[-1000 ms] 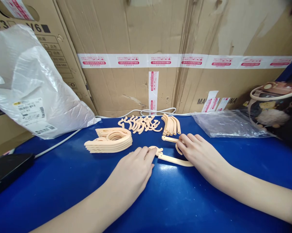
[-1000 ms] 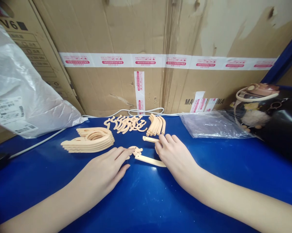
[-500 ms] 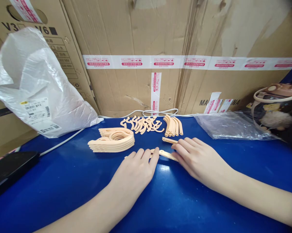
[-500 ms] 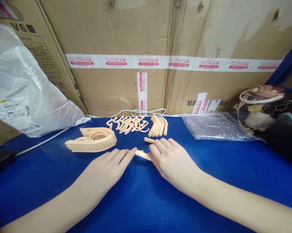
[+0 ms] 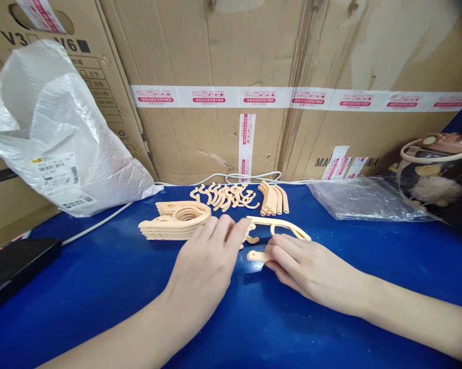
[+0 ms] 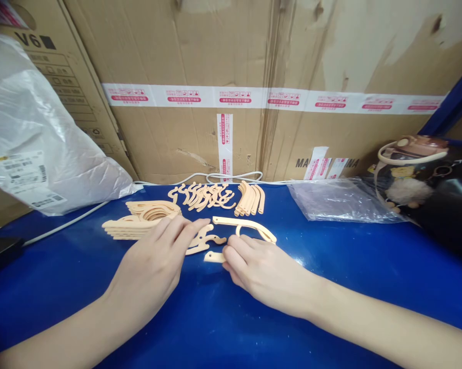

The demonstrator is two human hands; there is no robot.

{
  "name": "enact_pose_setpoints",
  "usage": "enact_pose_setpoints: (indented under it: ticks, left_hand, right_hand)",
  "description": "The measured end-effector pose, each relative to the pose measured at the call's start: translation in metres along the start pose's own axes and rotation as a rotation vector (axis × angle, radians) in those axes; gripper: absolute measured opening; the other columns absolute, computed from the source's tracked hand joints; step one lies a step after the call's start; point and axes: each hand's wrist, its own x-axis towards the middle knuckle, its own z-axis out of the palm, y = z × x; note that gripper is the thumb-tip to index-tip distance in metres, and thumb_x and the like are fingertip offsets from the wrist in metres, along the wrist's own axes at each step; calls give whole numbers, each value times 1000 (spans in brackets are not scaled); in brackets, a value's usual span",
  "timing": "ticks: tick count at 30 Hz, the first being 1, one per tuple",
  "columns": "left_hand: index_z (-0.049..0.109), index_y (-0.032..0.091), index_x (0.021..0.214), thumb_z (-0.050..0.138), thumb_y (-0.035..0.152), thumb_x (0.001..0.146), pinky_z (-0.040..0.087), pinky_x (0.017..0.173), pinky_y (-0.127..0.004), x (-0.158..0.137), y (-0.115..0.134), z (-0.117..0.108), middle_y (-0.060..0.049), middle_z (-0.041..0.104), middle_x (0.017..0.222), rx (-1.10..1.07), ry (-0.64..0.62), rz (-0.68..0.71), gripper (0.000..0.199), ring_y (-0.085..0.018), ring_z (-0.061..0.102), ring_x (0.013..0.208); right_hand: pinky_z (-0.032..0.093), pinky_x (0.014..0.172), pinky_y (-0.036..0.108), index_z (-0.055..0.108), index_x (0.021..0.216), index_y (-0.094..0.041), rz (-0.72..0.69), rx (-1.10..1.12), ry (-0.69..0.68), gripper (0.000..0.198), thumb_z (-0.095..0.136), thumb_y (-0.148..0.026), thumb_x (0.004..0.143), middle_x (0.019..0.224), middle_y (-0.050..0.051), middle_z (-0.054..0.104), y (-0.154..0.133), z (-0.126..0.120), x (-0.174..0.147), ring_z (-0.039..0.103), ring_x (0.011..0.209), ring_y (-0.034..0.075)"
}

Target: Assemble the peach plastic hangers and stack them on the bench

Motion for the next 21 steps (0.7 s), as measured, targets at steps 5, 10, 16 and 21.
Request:
enact_pose_setpoints:
  ticks: [5, 10, 16, 21]
  left_hand:
    - [54, 17, 92, 27, 39, 100, 46, 67, -33, 1, -1, -1, -6, 56, 87, -146, -85, -169, 35, -23, 54, 84]
    - [50, 20, 88, 24, 33, 100, 41, 60, -28, 1, 0, -5, -1, 57, 80, -343, -194, -197, 31, -19, 57, 76]
    - [48, 21, 84, 26, 27, 98, 34, 53, -25, 1, 2, -5, 2, 59, 74, -536, -249, -183, 27, -15, 57, 63]
    - [48, 21, 84, 27, 25, 98, 36, 57, -26, 0, 1, -4, 2, 61, 75, -591, -289, -129, 25, -16, 59, 65]
  right_hand:
    - [44, 58, 26, 54, 90, -15, -40, 35, 65, 25, 32, -19, 99, 75, 4, 59, 4, -2, -2, 55, 64, 14]
    - [41, 51, 24, 53, 94, -15, -47, 32, 54, 26, 29, -22, 101, 73, 2, 60, 8, 1, -5, 55, 57, 12]
    - [35, 44, 25, 53, 94, -15, -20, -6, 54, 26, 28, -23, 100, 78, 2, 66, 11, 2, -7, 56, 50, 11]
    - [39, 48, 25, 56, 93, -14, 26, 68, 91, 31, 30, -30, 101, 70, 2, 67, 10, -3, -5, 61, 54, 12]
